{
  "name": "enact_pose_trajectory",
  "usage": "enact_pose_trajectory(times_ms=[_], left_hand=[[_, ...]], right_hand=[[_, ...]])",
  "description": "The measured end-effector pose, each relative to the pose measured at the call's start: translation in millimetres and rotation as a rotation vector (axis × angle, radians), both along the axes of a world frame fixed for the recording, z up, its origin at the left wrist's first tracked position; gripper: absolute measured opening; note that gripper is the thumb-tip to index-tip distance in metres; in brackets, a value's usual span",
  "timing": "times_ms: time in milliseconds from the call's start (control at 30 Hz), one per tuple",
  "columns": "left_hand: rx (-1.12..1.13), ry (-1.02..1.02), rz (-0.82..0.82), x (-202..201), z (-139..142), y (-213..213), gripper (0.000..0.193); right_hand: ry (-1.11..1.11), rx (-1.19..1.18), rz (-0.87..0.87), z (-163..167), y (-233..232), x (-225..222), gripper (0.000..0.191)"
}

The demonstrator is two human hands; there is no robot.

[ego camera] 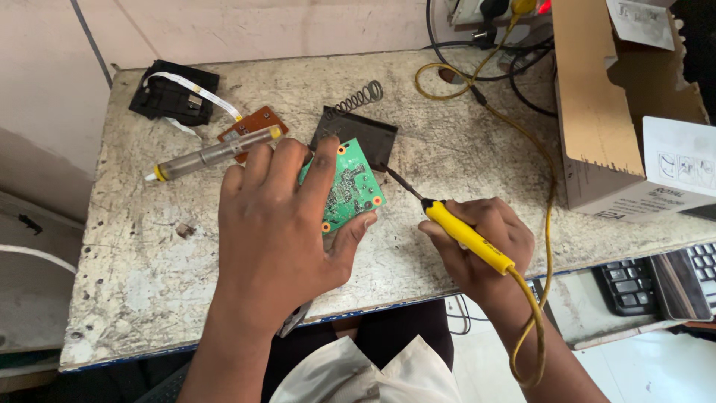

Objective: The person solders components onto a green circuit board at a workbench, holding the board steady with one hand while applying a soldering iron to its contacts. They reposition and turn the board repeatedly to solder different points, use pliers and tweezers to handle small parts, and set the board down on the bench near the end.

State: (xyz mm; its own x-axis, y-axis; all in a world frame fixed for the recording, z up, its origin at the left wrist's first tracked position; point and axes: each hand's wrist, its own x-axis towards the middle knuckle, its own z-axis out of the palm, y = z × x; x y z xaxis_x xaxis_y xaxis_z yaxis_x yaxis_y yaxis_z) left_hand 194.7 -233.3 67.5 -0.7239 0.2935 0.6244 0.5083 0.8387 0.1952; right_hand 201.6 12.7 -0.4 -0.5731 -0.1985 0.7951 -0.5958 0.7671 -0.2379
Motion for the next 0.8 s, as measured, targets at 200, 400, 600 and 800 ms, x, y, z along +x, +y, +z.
enact_pose_trajectory(times_ms=[200, 400, 600, 800], left_hand=[[0.0, -0.004, 0.0, -2, 3, 0, 0.075], [-0.015, -0.025, 0.003, -11, 2, 1, 0.075], [-0.007, -0.028, -0.006, -9, 1, -1, 0.074], [-0.006, -0.014, -0.014, -8, -2, -2, 0.074]], right_hand=[[0.075, 0.017, 0.042, 6, 3, 2, 0.028], [0.036, -0.055, 0.025, -2, 4, 8, 0.023], [0.106, -0.07, 0.137, -31, 8, 19, 0.033], [-0.013, -0.255, -0.029, -27, 18, 13, 0.02]])
